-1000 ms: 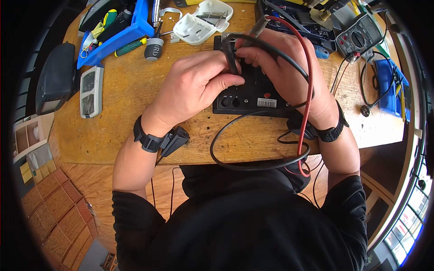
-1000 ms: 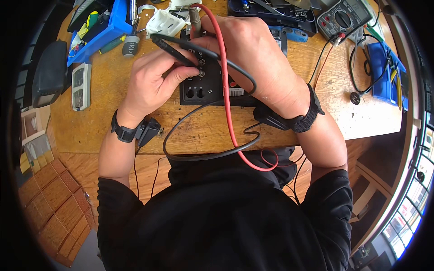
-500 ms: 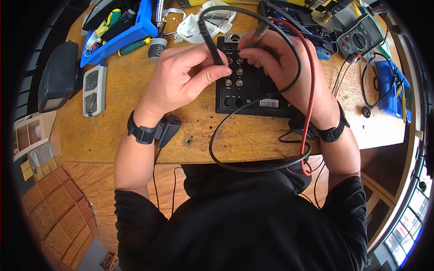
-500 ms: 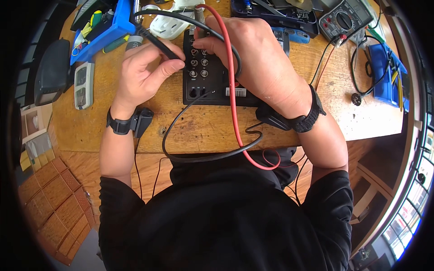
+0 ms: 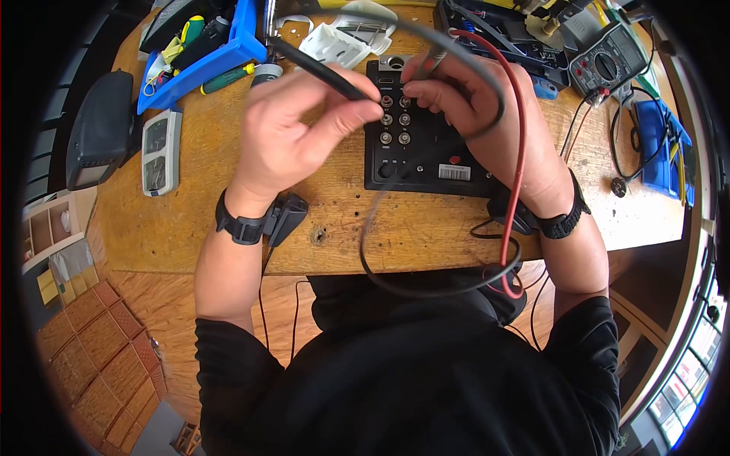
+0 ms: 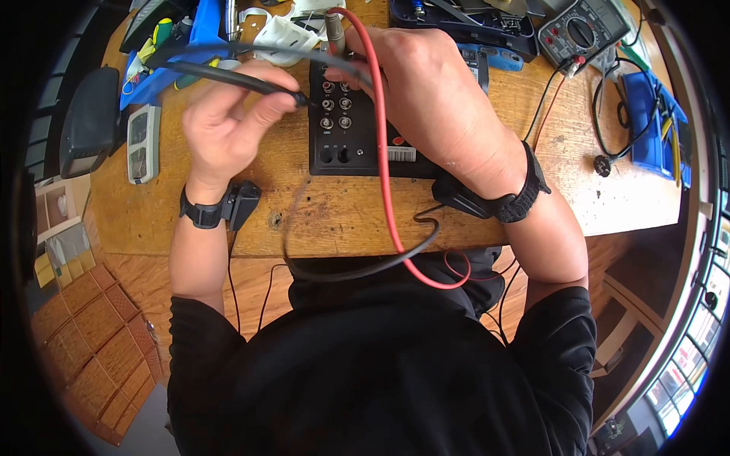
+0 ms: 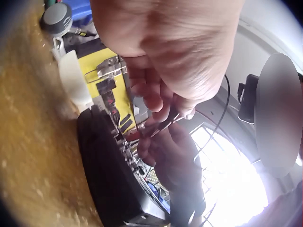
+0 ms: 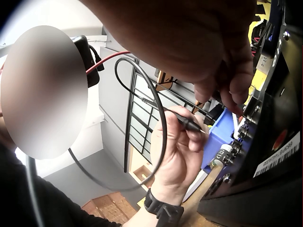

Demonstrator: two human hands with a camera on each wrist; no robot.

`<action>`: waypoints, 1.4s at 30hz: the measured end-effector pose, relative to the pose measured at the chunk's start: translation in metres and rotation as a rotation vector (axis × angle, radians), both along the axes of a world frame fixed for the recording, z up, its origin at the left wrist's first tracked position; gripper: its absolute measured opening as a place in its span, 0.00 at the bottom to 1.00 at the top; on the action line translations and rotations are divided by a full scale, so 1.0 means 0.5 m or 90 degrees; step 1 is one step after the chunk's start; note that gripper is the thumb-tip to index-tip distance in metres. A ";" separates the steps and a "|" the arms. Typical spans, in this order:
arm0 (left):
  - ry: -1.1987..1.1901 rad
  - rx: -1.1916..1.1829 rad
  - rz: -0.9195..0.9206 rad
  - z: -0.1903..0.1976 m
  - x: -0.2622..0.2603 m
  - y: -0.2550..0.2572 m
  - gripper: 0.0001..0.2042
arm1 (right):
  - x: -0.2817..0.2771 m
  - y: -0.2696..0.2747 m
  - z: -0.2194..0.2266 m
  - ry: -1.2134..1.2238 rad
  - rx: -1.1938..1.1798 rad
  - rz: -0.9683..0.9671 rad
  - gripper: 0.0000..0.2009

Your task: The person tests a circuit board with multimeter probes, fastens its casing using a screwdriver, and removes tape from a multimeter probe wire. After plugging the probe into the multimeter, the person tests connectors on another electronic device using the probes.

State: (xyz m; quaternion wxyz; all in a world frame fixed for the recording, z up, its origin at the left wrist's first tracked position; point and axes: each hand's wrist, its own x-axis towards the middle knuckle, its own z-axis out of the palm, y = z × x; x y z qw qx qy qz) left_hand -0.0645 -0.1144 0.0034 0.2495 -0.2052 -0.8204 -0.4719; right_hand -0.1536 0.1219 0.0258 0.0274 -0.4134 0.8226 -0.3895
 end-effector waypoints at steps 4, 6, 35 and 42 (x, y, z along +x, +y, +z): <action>-0.016 -0.062 0.017 0.000 -0.002 -0.003 0.07 | -0.001 0.001 -0.005 0.029 0.008 -0.001 0.09; -0.027 -0.088 0.012 -0.008 -0.007 -0.004 0.07 | -0.002 0.000 -0.003 0.029 0.005 0.001 0.10; -0.083 -0.099 0.098 -0.027 -0.014 0.018 0.06 | 0.028 0.020 0.054 -0.044 -0.121 -0.102 0.07; -0.052 -0.110 0.093 -0.020 -0.011 0.020 0.07 | 0.038 0.024 -0.001 -0.061 -0.081 -0.032 0.07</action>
